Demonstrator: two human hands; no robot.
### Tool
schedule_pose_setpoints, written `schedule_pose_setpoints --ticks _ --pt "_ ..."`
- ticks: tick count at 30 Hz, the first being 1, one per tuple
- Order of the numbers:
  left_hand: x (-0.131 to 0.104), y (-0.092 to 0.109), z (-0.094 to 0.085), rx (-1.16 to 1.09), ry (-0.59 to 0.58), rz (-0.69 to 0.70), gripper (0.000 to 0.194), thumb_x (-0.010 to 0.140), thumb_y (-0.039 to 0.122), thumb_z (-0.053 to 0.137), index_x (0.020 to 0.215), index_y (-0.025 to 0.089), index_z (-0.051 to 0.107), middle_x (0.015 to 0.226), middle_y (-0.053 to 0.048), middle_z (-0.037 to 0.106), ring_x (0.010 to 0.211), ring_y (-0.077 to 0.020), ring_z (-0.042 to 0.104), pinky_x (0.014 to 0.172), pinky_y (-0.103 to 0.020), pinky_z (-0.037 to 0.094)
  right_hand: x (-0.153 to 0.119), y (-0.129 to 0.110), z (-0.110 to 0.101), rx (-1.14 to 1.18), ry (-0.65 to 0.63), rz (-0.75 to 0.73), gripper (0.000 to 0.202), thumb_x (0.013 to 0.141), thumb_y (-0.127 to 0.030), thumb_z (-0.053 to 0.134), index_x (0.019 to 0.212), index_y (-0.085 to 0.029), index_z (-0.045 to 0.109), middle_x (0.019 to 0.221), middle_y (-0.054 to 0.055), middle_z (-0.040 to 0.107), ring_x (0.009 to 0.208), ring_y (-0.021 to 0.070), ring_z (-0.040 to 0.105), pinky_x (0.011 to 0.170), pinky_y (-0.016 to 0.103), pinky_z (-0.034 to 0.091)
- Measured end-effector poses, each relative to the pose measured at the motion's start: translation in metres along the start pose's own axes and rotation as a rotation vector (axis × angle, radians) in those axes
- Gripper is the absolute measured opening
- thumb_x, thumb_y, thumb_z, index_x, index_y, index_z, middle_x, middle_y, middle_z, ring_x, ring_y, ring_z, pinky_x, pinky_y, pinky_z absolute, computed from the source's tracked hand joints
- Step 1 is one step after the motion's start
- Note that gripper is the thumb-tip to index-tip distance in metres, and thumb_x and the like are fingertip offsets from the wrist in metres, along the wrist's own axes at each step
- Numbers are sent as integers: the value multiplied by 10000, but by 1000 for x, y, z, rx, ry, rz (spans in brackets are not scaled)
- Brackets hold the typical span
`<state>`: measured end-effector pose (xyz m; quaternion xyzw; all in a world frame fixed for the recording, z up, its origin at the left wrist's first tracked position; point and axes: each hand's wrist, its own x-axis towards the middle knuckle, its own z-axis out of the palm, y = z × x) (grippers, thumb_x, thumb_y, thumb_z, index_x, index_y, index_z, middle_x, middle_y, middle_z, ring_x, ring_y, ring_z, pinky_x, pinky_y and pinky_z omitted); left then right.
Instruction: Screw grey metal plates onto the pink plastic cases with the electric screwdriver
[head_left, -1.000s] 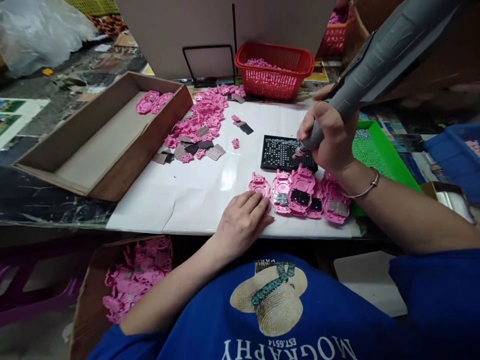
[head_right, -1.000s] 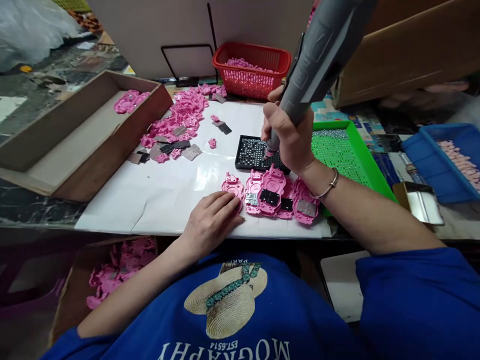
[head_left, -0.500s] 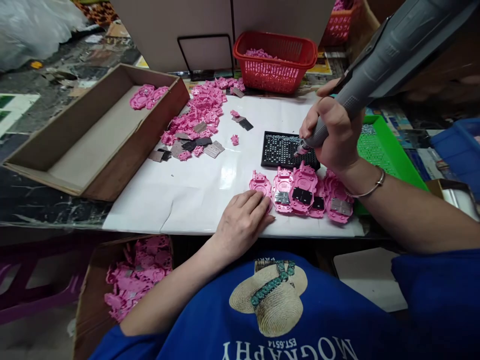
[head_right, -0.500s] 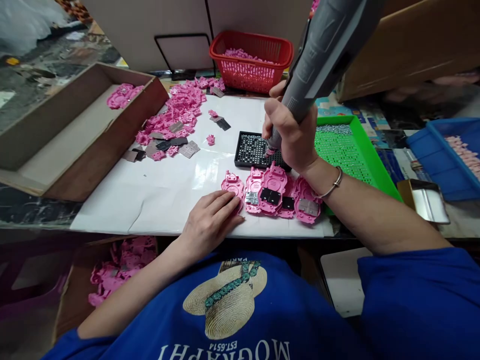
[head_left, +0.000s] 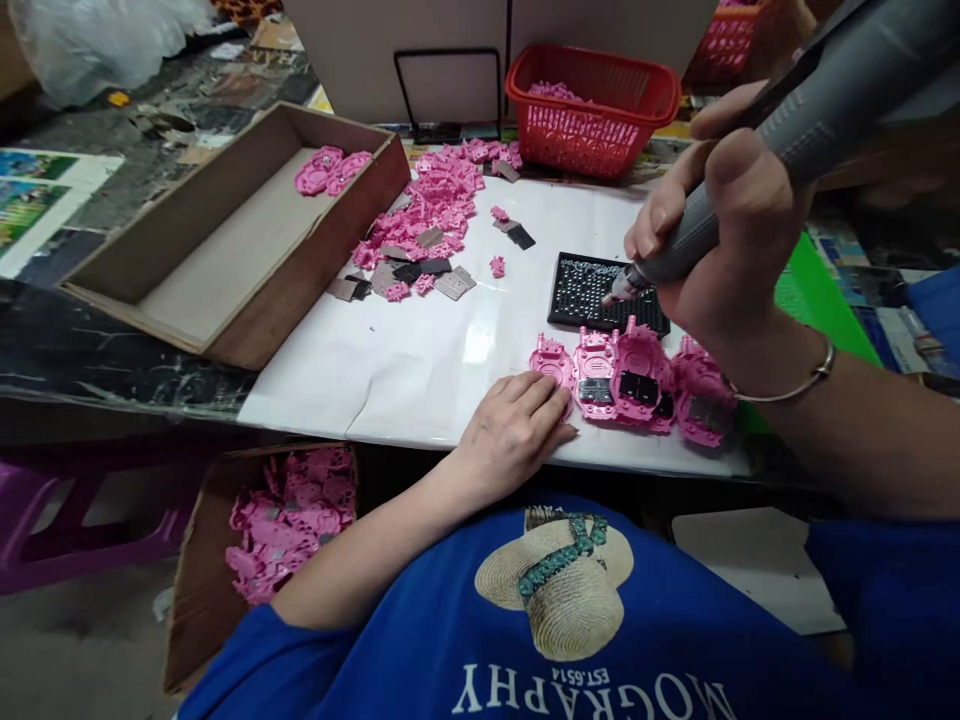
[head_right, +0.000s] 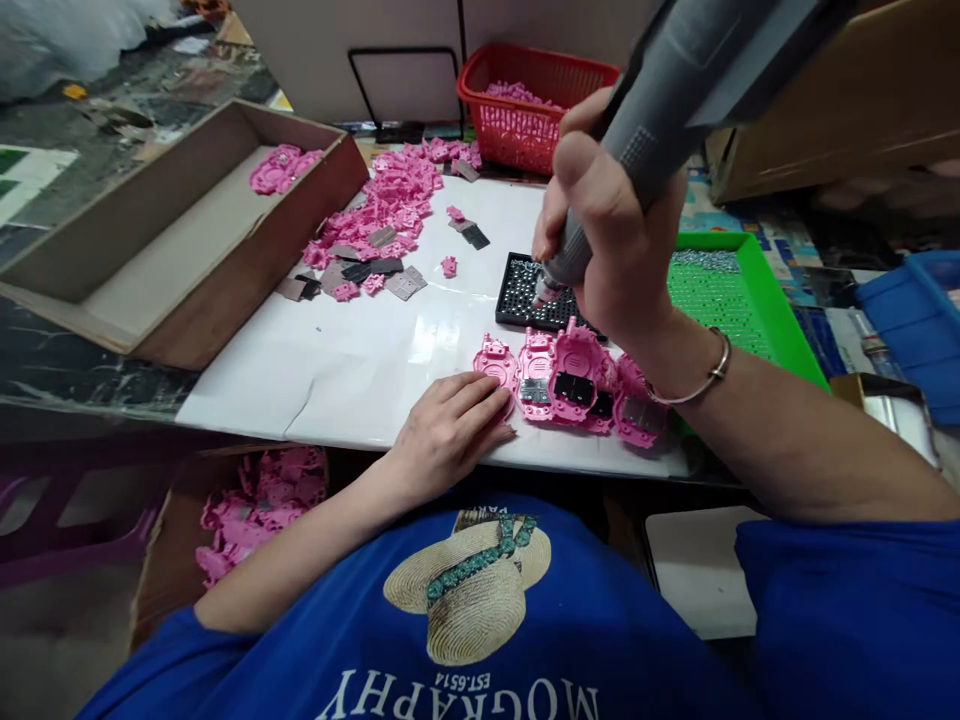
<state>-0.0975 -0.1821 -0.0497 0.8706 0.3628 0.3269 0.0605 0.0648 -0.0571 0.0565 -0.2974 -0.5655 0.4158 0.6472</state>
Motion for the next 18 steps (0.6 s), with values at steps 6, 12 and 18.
schedule_pose_setpoints --ticks 6,12,18 --pt "1 0 0 -10 -18 -6 325 991 346 583 1174 79 613 1160 -148 704 1091 -272 642 915 -404 554 -21 11 19 61 -154 45 259 753 -454 775 881 -291 620 528 -77 525 381 127 433 388 328 337" --pt "2 0 -1 -7 -51 -22 324 1009 367 548 1177 98 612 1172 -145 701 1095 -257 636 916 -398 544 -29 22 22 87 -160 100 283 720 -472 793 882 -321 616 528 -75 496 371 144 419 373 348 330" --pt "2 1 -1 -10 -44 -21 335 1002 368 561 1176 86 612 1178 -141 698 1103 -261 629 929 -395 536 -32 26 23 39 -160 108 335 707 -529 791 882 -336 581 537 -76 490 378 150 428 385 351 330"
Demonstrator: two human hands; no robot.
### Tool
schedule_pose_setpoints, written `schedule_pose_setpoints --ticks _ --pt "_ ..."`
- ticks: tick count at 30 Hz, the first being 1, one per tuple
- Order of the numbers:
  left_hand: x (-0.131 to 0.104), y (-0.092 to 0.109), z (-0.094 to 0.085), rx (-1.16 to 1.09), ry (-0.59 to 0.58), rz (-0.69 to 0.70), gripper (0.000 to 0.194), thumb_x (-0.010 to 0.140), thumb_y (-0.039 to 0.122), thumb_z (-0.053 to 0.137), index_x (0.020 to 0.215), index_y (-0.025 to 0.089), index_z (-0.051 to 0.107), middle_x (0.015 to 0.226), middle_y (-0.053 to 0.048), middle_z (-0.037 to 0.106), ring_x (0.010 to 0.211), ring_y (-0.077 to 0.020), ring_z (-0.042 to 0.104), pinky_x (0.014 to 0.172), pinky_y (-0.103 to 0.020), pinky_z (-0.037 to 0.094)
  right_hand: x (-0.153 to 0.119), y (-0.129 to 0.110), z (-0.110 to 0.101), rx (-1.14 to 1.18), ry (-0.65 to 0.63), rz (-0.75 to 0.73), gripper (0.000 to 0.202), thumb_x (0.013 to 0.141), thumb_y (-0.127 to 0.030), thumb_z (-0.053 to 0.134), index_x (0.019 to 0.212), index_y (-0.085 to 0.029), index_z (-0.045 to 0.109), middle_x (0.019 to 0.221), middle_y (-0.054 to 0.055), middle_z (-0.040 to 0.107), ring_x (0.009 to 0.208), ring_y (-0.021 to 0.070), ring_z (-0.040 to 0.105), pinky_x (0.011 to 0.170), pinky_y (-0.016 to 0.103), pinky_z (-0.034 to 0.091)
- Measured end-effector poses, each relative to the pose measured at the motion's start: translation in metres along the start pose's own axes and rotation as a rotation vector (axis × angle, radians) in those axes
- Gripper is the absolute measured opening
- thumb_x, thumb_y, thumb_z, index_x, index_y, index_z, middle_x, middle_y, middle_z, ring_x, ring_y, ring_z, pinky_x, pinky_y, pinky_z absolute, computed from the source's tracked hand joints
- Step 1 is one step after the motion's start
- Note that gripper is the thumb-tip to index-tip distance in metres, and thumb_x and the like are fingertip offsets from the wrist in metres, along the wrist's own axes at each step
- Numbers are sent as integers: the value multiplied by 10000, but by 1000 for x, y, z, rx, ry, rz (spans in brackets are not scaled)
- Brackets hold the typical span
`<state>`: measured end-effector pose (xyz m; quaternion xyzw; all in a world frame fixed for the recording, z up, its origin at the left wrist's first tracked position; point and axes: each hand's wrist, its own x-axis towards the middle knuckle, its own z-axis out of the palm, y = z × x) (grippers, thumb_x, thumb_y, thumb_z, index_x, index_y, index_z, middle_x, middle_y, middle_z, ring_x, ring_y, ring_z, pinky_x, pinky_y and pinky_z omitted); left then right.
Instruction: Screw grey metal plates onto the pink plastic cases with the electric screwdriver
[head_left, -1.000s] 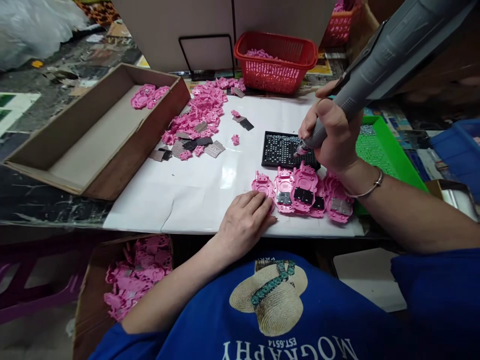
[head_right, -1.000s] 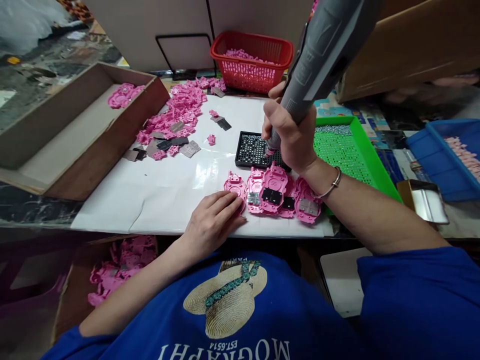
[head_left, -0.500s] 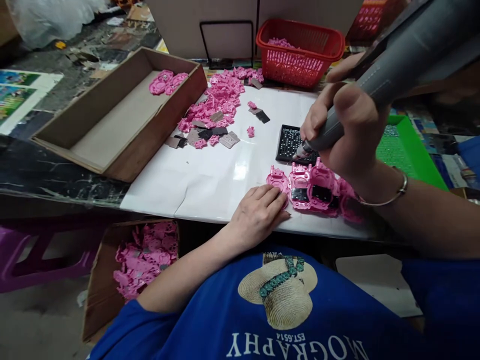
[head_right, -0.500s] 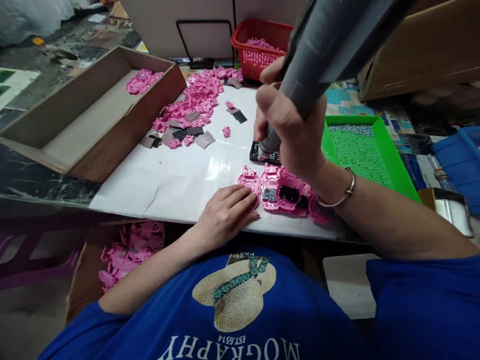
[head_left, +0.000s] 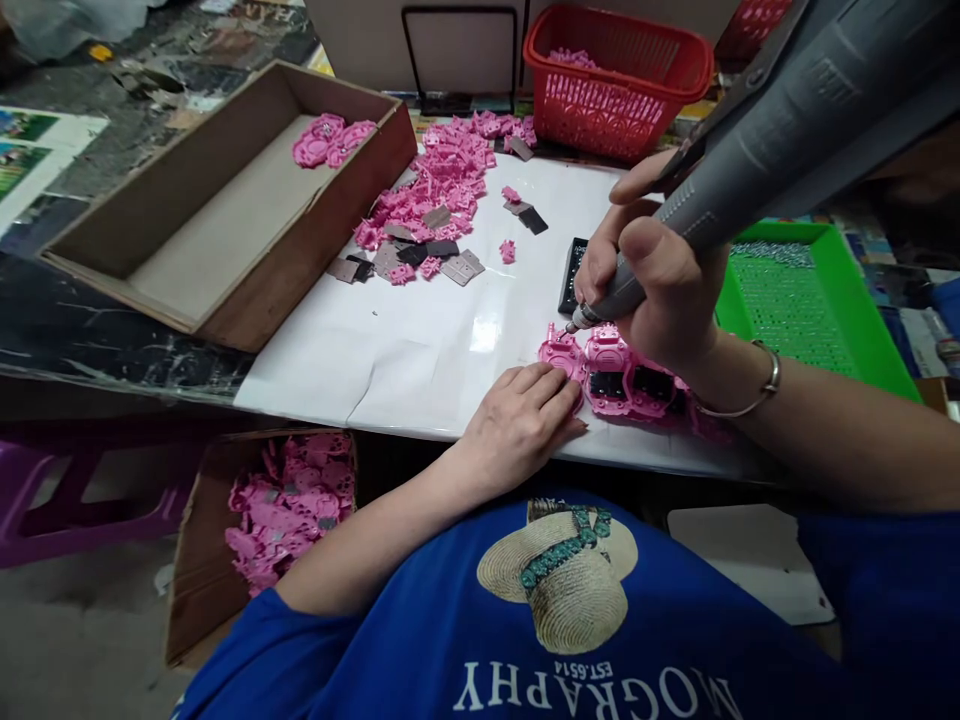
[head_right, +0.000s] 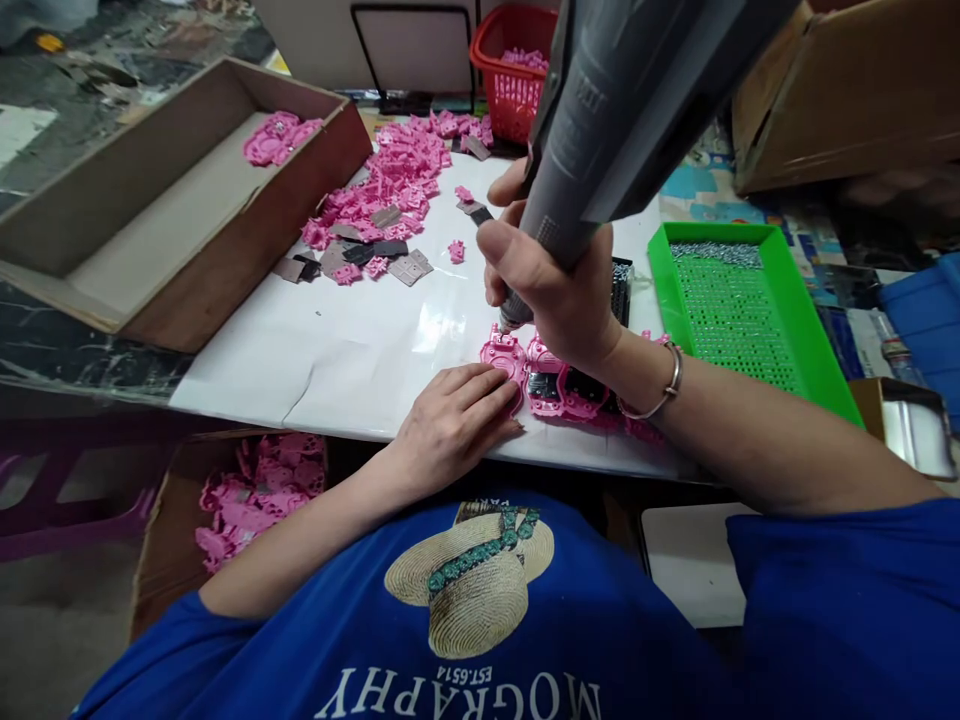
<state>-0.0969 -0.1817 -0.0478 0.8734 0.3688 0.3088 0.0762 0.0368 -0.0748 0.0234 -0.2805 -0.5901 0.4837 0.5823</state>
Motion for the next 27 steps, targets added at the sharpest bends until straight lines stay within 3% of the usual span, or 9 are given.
schedule_pose_setpoints --ticks 7,12,16,21,24,27 --pt "2 0 -1 -2 2 3 340 986 347 593 1170 62 620 1153 -153 702 1085 -271 642 911 -396 538 -7 6 0 52 -106 -6 239 810 -415 741 793 -273 549 536 -83 504 398 101 434 378 278 346" --pt "1 -1 -1 -6 2 -2 324 988 365 589 1160 94 632 1153 -151 708 1090 -263 650 899 -390 546 -3 13 -1 56 -97 37 291 757 -462 769 822 -281 552 503 -94 486 385 101 404 381 279 338" --pt "0 -2 -1 -6 29 2 303 979 344 608 1160 103 633 1143 -140 715 1080 -263 657 890 -392 555 10 -5 -6 98 -84 -25 244 783 -415 762 906 -282 599 532 -86 518 396 118 445 403 304 359" --pt "0 -2 -3 -28 56 8 280 958 298 641 1158 101 633 1138 -144 723 1070 -274 668 876 -409 575 23 -38 -29 10 89 -122 233 759 -410 784 888 -276 644 550 -67 481 438 130 463 416 316 322" --pt "0 -1 -4 -32 63 10 300 946 289 660 1167 90 630 1139 -158 726 1071 -287 674 872 -425 587 22 -38 -48 -93 207 -86 249 736 -454 783 878 -317 630 560 -62 452 455 145 452 439 331 344" --pt "1 -1 -5 -36 48 -2 294 948 283 657 1172 95 632 1145 -161 729 1074 -291 679 868 -434 597 17 -28 -61 -117 234 -60 239 756 -461 764 882 -329 609 560 -65 456 432 144 414 450 341 346"
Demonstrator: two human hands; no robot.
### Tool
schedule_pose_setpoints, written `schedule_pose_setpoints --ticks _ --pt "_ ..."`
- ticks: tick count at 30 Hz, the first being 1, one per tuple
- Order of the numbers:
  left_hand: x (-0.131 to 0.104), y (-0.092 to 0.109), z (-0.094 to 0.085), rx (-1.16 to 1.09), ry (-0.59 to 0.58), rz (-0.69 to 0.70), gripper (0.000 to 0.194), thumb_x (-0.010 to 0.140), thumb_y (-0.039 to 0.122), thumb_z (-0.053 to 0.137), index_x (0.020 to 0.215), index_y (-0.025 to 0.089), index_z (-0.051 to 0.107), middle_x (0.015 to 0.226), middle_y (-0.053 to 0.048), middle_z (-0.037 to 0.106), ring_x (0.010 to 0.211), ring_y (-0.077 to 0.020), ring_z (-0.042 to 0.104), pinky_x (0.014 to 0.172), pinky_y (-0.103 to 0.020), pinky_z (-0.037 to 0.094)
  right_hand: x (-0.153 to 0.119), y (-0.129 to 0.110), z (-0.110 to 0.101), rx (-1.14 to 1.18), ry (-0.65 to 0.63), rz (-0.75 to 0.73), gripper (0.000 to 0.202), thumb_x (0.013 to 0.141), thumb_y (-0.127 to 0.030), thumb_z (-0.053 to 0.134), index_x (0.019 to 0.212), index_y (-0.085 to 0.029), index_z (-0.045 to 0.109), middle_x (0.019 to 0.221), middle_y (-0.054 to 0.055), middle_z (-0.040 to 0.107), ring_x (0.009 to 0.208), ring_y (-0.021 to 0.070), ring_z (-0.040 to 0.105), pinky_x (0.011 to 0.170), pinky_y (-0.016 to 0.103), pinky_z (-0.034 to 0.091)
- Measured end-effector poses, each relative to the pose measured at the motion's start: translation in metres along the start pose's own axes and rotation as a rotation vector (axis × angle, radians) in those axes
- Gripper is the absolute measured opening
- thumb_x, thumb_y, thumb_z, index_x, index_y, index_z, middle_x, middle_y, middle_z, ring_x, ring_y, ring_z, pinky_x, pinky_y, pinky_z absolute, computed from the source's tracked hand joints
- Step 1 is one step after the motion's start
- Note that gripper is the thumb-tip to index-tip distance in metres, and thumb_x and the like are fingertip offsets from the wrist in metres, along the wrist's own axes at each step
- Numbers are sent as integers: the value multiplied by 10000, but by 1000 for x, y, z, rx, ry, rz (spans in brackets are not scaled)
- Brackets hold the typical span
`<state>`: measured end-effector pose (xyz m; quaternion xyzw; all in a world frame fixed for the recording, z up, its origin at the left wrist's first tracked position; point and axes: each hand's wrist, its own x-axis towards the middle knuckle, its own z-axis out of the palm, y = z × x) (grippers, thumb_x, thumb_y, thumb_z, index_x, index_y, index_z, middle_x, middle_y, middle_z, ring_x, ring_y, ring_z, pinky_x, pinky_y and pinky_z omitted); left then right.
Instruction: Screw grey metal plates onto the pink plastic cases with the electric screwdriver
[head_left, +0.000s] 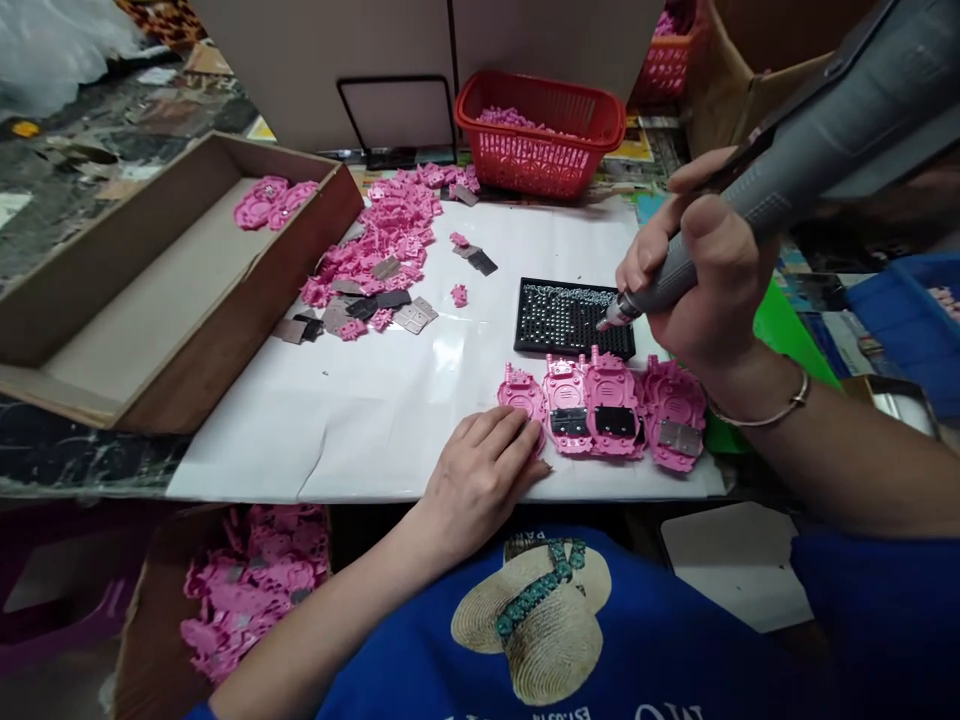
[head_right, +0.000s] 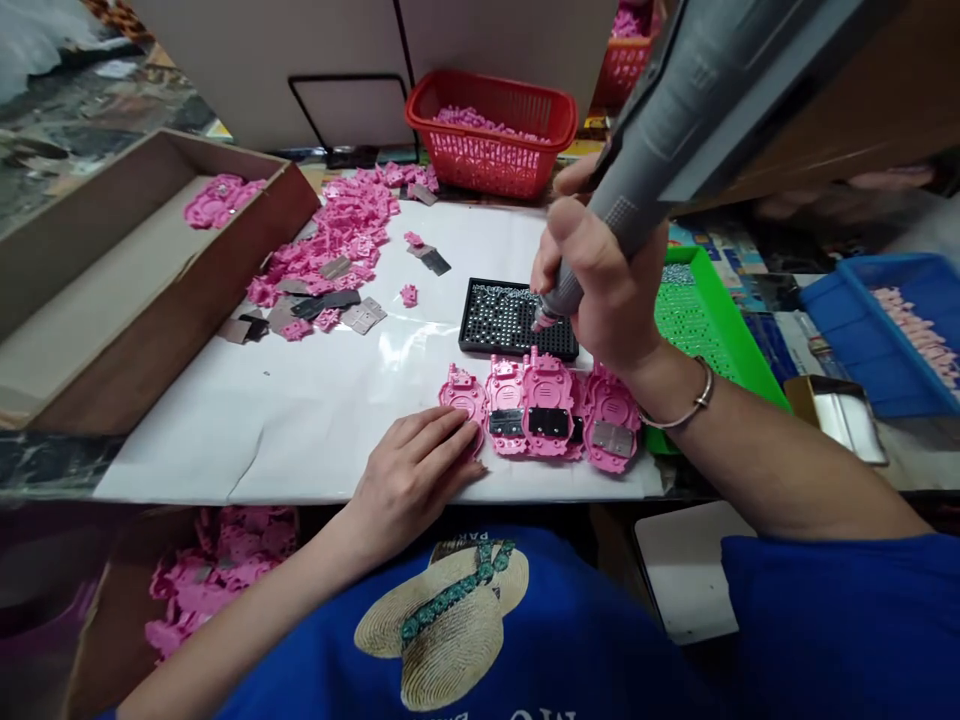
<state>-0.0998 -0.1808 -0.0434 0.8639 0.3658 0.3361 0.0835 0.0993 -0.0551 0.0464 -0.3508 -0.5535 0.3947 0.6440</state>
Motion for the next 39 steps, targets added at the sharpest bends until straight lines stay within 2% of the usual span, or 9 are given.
schedule_pose_setpoints --ticks 4,12,17,23,27,32,34,39 --pt "0 1 -1 -16 -5 -4 308 939 280 671 1166 76 635 1137 -167 733 1065 -301 686 854 -438 607 -3 10 -6 27 -9 -1 179 787 -394 743 917 -322 642 588 -55 473 438 135 419 436 337 319" --pt "0 0 -2 -30 -19 -13 328 931 281 685 1180 73 632 1153 -164 729 1075 -309 684 864 -446 606 -7 10 -6 -62 9 92 322 692 -536 790 908 -369 619 601 -52 480 446 143 429 438 338 360" --pt "0 0 -1 -22 -15 -12 311 939 288 673 1168 80 637 1147 -158 732 1068 -304 686 857 -446 610 -8 15 -7 -25 -1 73 272 720 -474 790 920 -355 649 602 -58 484 437 127 427 445 335 364" --pt "-1 0 -1 -19 -4 -11 304 945 289 666 1170 88 635 1143 -156 732 1073 -295 683 871 -439 607 -9 23 -8 -15 -25 68 335 711 -495 793 942 -346 601 602 -71 513 435 119 383 451 335 342" --pt "0 0 0 -16 -2 -5 304 949 297 659 1173 92 634 1147 -157 729 1075 -290 678 877 -436 601 -4 18 -8 -15 -43 16 274 754 -477 770 924 -348 597 594 -67 494 432 128 389 449 336 332" --pt "0 -1 2 -6 10 7 309 945 299 660 1162 80 638 1132 -157 727 1060 -284 675 869 -421 590 3 -6 6 -2 -15 -74 253 743 -476 752 867 -320 596 530 -67 413 413 135 366 422 331 304" --pt "0 -1 3 -1 7 9 301 951 305 651 1158 88 640 1135 -153 725 1061 -279 674 870 -414 583 -1 -15 16 2 -16 -64 255 757 -482 733 889 -305 606 555 -57 409 433 135 377 438 339 315" --pt "-1 -1 3 1 -10 2 299 973 326 614 1174 105 635 1150 -156 718 1094 -271 660 895 -417 566 -22 -18 41 90 -123 2 227 770 -421 730 905 -280 615 551 -62 484 407 140 405 412 354 309"
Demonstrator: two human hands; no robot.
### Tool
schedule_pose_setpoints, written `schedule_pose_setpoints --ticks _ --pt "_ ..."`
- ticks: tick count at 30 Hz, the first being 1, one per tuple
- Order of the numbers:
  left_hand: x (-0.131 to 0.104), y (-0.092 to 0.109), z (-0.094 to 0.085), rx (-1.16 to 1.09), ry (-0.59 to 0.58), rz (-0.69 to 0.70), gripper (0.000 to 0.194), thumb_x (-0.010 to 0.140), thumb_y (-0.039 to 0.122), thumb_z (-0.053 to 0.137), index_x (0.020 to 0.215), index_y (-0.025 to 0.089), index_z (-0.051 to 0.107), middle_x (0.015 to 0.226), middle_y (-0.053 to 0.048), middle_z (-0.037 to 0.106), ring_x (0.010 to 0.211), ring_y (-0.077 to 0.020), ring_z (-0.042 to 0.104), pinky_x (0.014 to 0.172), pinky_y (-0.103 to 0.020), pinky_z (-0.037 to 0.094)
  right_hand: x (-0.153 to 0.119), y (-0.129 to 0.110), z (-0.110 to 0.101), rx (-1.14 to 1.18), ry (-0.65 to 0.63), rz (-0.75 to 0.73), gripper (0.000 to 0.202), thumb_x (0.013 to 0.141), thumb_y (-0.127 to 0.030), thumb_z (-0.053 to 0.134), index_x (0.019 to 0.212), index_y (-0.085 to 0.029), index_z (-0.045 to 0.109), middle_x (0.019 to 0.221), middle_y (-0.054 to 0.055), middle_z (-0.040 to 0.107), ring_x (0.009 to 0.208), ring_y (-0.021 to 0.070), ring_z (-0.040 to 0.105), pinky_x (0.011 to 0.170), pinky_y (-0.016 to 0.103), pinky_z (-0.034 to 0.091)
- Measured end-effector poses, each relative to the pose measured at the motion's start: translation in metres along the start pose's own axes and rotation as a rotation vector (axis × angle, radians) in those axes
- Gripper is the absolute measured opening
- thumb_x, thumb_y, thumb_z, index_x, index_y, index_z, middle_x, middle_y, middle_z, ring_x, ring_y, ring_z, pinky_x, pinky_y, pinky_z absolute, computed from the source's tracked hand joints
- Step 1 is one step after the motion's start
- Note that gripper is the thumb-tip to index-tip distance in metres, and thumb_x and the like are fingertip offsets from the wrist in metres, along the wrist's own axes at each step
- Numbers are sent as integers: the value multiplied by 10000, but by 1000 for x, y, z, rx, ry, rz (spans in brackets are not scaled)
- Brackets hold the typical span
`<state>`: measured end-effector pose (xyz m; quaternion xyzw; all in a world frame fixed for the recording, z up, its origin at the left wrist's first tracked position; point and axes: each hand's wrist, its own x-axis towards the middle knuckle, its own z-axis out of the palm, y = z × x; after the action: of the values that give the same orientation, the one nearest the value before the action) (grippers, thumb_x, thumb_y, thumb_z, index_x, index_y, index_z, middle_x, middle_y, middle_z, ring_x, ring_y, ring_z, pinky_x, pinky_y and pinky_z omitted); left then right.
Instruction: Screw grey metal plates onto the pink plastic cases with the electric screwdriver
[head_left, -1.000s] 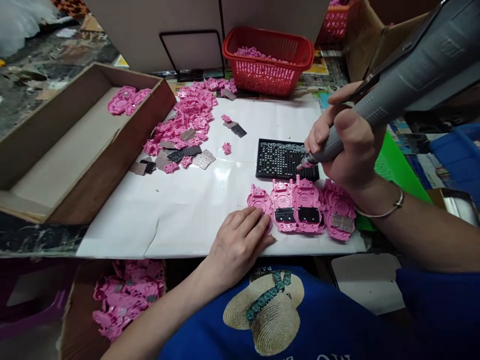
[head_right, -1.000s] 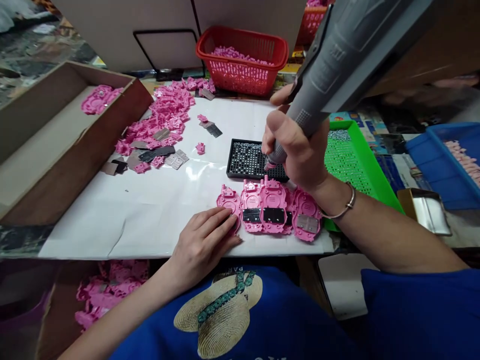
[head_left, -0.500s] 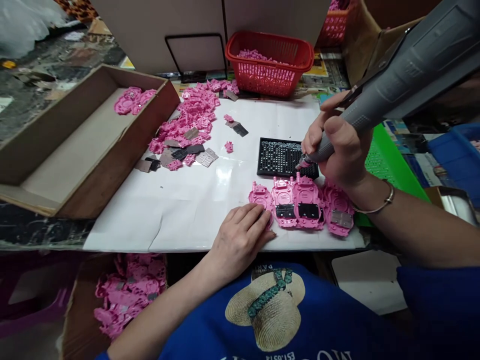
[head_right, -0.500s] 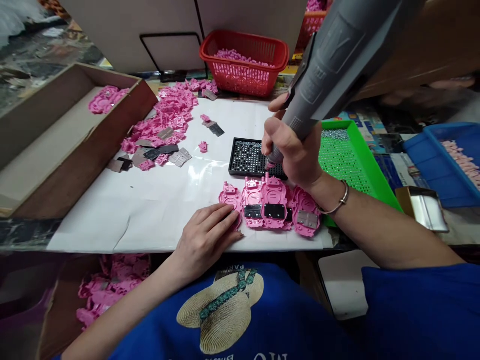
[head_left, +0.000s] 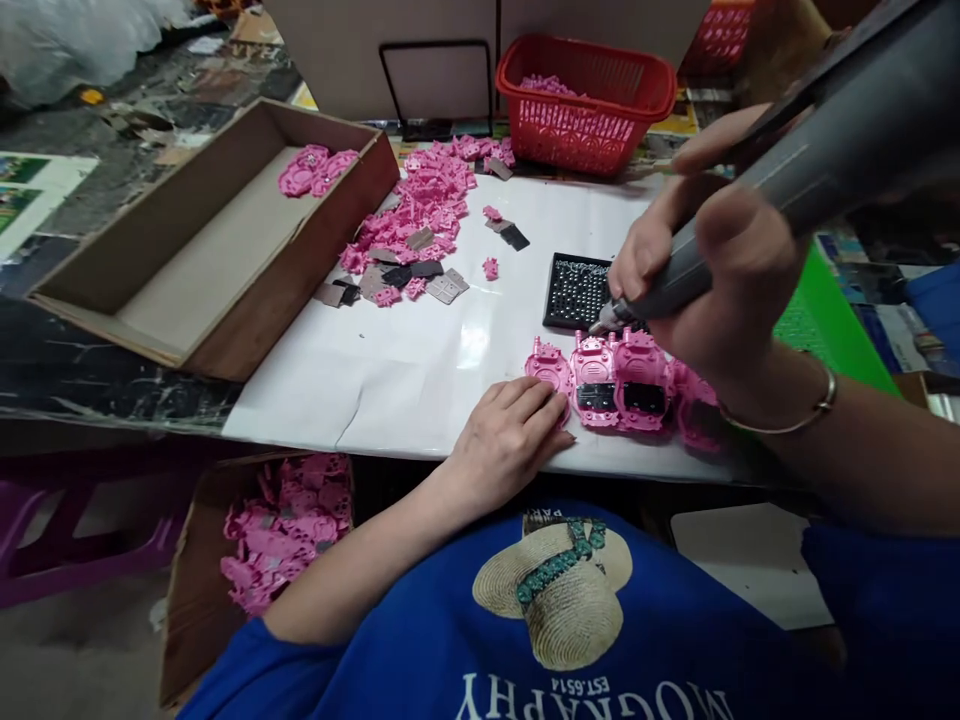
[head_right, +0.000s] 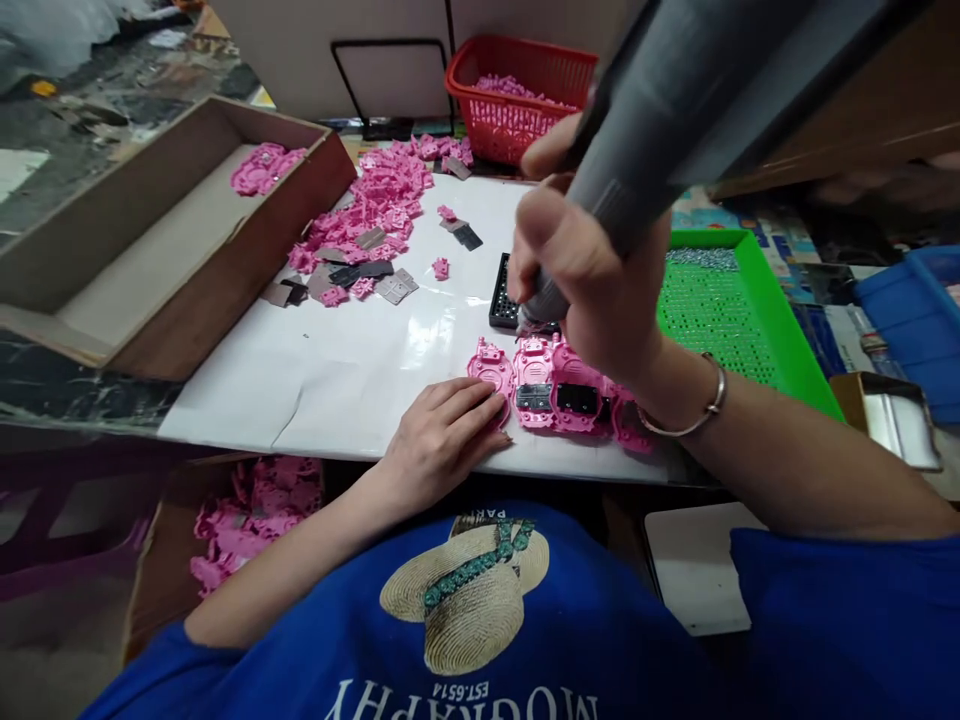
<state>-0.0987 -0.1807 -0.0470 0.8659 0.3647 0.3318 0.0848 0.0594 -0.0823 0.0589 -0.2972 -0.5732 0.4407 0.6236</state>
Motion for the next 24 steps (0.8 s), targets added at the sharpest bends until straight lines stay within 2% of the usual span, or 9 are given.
schedule_pose_setpoints --ticks 5,8,13,17,24 --pt "0 0 0 5 -19 -6 306 987 347 595 1165 102 639 1162 -139 717 1090 -268 658 907 -398 554 -10 15 11 9 -89 93 313 721 -485 787 891 -312 588 559 -73 500 405 139 435 396 333 358" --pt "1 -1 0 -5 -14 -5 313 990 348 589 1162 91 637 1158 -143 716 1086 -269 656 901 -401 553 -11 21 11 27 -106 81 295 741 -466 777 902 -302 592 564 -73 508 408 140 451 395 326 356" --pt "0 0 0 -5 -13 -3 323 985 342 602 1181 86 624 1172 -138 711 1096 -270 650 915 -398 551 -12 29 9 -6 -70 96 383 701 -524 807 907 -305 570 547 -79 499 395 143 434 395 323 342" --pt "0 1 0 -6 -13 -9 325 989 354 595 1180 92 621 1170 -141 713 1096 -266 650 917 -400 552 -11 34 7 45 -123 77 312 746 -468 793 904 -298 584 554 -80 521 400 134 444 389 320 341" --pt "1 0 0 -7 -11 -3 345 983 361 603 1176 76 627 1163 -144 712 1081 -264 650 911 -397 552 -17 41 7 47 -196 77 389 755 -500 794 809 -254 499 532 -104 497 387 78 434 367 248 340"
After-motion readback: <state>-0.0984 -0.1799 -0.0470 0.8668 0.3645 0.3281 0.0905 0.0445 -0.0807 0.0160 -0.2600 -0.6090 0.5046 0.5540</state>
